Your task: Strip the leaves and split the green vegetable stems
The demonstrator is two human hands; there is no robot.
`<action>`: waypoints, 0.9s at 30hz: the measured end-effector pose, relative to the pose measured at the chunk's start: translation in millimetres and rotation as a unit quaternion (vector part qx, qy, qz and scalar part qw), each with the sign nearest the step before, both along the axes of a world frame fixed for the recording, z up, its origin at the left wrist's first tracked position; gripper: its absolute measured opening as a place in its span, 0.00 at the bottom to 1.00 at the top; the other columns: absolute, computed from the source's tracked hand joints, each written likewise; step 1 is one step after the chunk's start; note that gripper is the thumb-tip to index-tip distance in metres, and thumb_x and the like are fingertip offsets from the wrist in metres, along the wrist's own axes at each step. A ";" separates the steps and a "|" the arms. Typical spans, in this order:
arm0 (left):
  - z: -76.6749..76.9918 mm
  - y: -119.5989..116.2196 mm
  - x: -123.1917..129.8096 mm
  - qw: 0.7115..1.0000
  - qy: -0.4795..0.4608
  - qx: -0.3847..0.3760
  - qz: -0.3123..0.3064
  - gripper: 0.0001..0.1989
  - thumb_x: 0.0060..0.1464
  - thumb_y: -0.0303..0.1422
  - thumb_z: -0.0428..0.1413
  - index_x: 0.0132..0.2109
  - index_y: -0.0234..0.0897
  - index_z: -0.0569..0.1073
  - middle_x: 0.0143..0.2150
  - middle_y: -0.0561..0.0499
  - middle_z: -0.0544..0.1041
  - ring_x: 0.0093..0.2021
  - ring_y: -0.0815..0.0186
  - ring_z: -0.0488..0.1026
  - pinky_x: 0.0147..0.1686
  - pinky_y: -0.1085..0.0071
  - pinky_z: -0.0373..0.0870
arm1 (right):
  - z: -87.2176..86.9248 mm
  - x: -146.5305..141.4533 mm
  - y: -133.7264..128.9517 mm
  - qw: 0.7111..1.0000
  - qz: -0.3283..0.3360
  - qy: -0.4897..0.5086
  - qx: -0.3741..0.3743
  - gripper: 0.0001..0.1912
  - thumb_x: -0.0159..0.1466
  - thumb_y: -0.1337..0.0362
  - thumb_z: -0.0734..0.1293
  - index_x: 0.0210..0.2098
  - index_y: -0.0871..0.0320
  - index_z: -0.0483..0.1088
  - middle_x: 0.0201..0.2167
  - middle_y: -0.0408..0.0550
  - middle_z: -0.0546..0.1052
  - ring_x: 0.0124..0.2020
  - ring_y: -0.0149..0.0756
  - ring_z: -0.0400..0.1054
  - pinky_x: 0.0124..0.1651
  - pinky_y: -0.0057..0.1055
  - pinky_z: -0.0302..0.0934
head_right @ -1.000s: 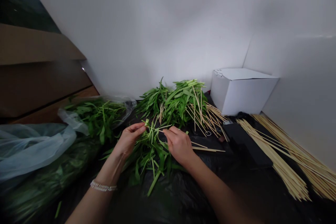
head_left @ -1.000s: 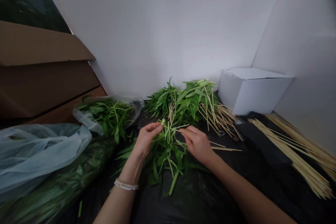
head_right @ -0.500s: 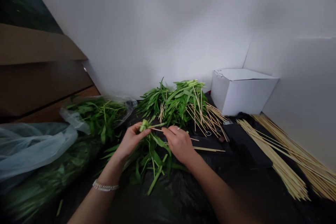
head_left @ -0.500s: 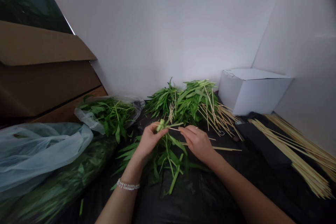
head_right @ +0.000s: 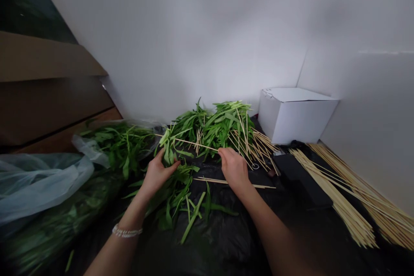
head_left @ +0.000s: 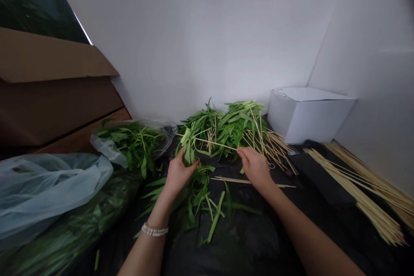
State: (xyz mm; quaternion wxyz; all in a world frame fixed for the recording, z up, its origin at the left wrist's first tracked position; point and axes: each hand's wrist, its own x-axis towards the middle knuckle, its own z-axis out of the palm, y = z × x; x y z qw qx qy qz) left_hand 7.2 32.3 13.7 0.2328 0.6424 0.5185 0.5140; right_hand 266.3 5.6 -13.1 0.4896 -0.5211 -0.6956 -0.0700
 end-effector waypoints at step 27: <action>13.6 -9.1 98.5 0.972 -0.108 -0.101 -0.184 0.16 0.51 0.41 0.57 0.42 0.35 0.80 0.34 0.48 0.81 0.34 0.62 0.76 0.35 0.68 0.72 | -0.4 -33.0 -11.0 0.949 0.146 0.254 -0.114 0.12 0.65 0.59 0.61 0.40 0.57 0.73 0.27 0.45 0.78 0.26 0.35 0.75 0.24 0.25 0.67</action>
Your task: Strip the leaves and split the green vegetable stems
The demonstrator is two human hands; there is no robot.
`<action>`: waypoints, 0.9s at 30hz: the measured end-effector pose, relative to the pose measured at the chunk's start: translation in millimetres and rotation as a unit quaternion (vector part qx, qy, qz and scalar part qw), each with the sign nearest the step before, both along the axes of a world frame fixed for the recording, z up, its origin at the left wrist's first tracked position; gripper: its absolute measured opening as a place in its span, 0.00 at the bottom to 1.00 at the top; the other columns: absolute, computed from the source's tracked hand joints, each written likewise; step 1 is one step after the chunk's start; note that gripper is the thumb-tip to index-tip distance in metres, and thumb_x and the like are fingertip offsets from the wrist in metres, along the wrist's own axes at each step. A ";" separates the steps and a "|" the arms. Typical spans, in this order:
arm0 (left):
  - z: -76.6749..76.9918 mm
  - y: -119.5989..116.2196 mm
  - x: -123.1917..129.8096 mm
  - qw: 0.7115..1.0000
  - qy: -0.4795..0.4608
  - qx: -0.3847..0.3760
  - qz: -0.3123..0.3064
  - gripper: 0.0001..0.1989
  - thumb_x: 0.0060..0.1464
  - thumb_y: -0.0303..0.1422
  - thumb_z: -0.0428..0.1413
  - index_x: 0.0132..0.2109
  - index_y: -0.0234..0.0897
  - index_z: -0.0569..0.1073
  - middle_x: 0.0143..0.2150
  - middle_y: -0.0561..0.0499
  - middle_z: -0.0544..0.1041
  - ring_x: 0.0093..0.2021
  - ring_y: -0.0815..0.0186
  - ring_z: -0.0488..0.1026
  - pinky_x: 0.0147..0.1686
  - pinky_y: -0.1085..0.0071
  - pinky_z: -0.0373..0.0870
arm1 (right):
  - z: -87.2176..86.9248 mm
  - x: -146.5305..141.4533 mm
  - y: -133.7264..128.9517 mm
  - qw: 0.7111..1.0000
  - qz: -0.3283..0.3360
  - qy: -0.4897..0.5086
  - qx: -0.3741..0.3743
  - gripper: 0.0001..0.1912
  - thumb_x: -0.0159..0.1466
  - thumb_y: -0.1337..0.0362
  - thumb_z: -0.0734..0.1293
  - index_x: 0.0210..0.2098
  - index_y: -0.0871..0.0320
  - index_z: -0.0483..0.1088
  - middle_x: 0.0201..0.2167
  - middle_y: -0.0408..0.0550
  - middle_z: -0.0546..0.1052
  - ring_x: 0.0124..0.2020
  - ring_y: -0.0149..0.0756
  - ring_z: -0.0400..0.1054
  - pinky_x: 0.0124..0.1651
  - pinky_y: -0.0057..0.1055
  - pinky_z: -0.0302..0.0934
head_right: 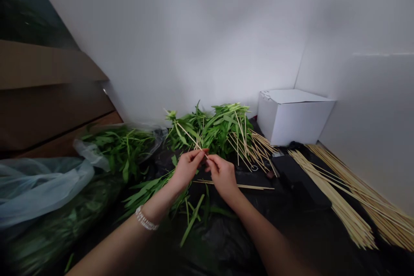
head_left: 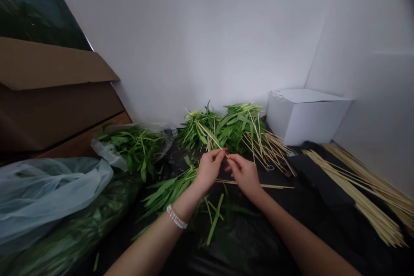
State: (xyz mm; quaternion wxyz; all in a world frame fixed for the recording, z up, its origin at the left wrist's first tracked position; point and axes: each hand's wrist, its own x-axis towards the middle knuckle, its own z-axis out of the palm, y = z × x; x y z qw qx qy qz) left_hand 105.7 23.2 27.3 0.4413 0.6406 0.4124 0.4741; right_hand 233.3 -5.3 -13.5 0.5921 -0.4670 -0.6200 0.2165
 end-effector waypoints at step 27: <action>21.4 195.7 3.1 0.864 0.467 0.097 0.158 0.08 0.52 0.30 0.57 0.36 0.34 0.80 0.39 0.39 0.81 0.44 0.55 0.76 0.44 0.66 0.68 | -0.5 -9.6 -11.8 0.870 -0.032 -0.482 0.097 0.09 0.69 0.66 0.58 0.33 0.56 0.67 0.27 0.43 0.73 0.29 0.34 0.67 0.30 0.33 0.47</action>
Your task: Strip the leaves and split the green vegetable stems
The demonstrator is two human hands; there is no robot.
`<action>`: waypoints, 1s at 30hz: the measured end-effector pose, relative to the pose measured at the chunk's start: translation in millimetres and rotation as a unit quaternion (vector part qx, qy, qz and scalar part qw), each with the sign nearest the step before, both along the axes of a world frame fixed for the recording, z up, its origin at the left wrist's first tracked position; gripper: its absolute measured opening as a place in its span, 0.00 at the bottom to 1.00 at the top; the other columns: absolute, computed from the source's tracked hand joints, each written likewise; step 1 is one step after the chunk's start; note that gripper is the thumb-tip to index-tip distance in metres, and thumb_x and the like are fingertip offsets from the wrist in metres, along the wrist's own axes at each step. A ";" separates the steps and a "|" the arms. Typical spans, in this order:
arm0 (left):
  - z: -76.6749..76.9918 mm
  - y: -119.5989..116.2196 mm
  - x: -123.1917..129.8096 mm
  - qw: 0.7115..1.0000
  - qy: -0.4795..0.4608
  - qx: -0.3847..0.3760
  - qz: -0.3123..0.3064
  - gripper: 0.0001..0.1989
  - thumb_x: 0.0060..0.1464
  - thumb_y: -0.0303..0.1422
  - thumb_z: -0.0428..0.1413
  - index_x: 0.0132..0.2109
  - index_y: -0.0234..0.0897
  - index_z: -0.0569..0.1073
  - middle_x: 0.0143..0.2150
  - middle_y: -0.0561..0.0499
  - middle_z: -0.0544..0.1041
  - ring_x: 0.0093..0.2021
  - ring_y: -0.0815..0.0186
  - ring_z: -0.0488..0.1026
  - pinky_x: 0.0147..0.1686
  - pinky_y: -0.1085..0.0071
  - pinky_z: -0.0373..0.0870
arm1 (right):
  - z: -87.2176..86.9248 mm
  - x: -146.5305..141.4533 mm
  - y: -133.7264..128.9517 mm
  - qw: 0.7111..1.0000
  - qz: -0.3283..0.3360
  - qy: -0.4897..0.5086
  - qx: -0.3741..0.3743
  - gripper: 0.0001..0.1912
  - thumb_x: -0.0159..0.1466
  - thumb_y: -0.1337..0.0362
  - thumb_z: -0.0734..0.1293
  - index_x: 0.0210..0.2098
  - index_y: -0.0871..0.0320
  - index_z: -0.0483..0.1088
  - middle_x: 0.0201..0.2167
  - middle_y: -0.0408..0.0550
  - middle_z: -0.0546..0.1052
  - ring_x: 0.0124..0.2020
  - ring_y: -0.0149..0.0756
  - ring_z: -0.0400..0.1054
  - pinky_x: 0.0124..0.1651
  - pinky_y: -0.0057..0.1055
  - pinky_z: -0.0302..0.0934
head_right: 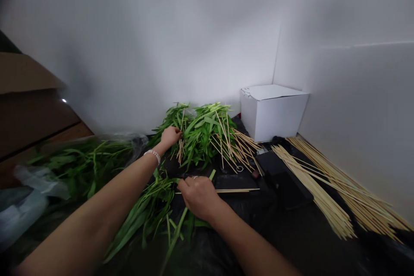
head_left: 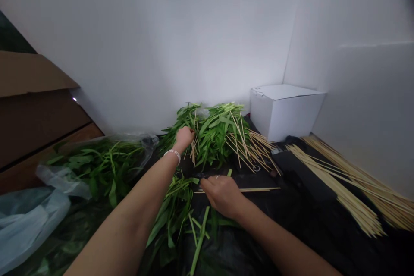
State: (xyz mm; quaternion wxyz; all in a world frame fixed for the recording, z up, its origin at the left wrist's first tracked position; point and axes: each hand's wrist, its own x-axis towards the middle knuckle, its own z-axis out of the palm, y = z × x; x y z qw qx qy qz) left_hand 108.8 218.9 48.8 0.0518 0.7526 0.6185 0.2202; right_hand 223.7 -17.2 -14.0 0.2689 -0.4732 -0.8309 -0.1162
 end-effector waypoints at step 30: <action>-17.2 -210.4 -141.6 0.964 0.039 -0.152 -0.215 0.25 0.62 0.48 0.41 0.52 0.41 0.75 0.52 0.48 0.77 0.51 0.60 0.73 0.53 0.68 0.66 | -6.9 7.7 1.7 0.999 -0.024 -0.020 -0.038 0.15 0.71 0.63 0.55 0.34 0.57 0.71 0.29 0.45 0.76 0.31 0.32 0.69 0.32 0.29 0.48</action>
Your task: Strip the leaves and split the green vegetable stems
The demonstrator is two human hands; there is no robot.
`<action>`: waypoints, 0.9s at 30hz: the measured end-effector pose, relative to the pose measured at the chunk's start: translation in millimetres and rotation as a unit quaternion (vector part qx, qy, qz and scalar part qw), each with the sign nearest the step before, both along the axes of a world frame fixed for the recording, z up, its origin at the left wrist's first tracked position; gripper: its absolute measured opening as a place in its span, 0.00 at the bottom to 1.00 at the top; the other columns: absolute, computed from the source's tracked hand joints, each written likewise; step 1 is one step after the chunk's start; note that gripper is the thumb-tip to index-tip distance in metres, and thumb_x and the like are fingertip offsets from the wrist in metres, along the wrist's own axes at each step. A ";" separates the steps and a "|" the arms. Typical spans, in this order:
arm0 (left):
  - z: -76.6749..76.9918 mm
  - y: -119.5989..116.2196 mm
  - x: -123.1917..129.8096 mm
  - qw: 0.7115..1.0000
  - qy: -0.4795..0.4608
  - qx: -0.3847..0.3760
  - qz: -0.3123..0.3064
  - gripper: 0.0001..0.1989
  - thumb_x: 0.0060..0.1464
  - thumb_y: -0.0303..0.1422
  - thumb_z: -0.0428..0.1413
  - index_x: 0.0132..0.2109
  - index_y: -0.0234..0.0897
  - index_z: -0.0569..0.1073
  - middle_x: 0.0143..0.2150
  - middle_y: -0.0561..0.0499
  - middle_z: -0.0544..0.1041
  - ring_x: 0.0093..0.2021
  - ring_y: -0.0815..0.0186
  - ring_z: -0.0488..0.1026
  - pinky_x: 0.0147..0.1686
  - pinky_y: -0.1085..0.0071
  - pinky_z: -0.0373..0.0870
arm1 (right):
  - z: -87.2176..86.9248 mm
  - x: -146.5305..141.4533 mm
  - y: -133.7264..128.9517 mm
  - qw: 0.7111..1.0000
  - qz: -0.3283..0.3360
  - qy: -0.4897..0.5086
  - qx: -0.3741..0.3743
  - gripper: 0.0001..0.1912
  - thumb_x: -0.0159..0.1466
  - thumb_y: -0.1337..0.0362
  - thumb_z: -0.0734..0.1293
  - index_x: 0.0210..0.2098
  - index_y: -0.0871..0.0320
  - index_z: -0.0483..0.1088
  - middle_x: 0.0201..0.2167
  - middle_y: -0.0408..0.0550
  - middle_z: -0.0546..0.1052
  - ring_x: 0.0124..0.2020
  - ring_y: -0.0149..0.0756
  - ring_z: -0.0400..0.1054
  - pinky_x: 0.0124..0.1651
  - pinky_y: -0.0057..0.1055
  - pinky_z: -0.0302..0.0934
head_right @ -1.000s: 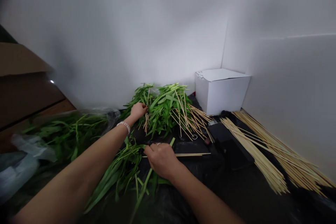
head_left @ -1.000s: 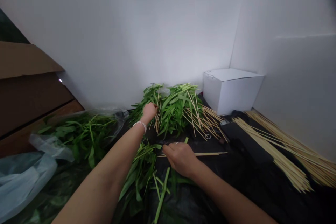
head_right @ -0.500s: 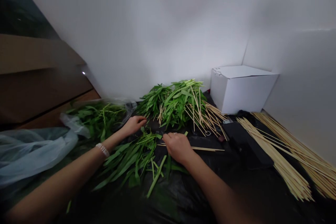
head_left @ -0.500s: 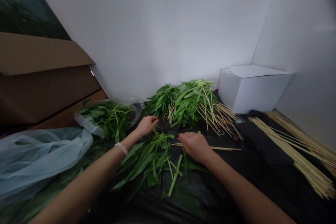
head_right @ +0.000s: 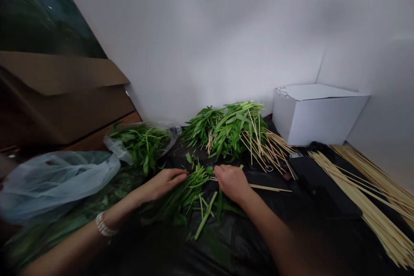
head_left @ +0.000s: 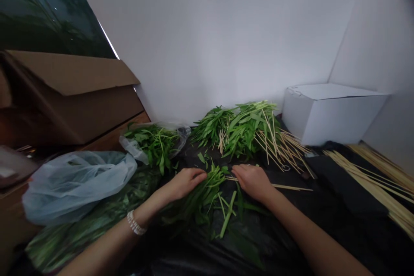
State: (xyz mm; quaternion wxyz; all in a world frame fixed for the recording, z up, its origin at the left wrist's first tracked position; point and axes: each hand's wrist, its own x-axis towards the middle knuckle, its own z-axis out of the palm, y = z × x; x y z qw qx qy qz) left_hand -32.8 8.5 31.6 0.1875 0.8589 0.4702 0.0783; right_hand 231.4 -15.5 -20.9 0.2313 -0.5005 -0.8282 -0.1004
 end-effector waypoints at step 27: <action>93.5 140.5 -134.6 0.817 0.303 0.271 0.408 0.16 0.58 0.29 0.45 0.45 0.31 0.75 0.43 0.38 0.77 0.48 0.48 0.71 0.45 0.52 0.64 | -2.6 0.2 1.6 0.999 -0.006 -0.009 -0.043 0.14 0.70 0.63 0.56 0.34 0.57 0.70 0.29 0.45 0.76 0.32 0.32 0.70 0.31 0.29 0.48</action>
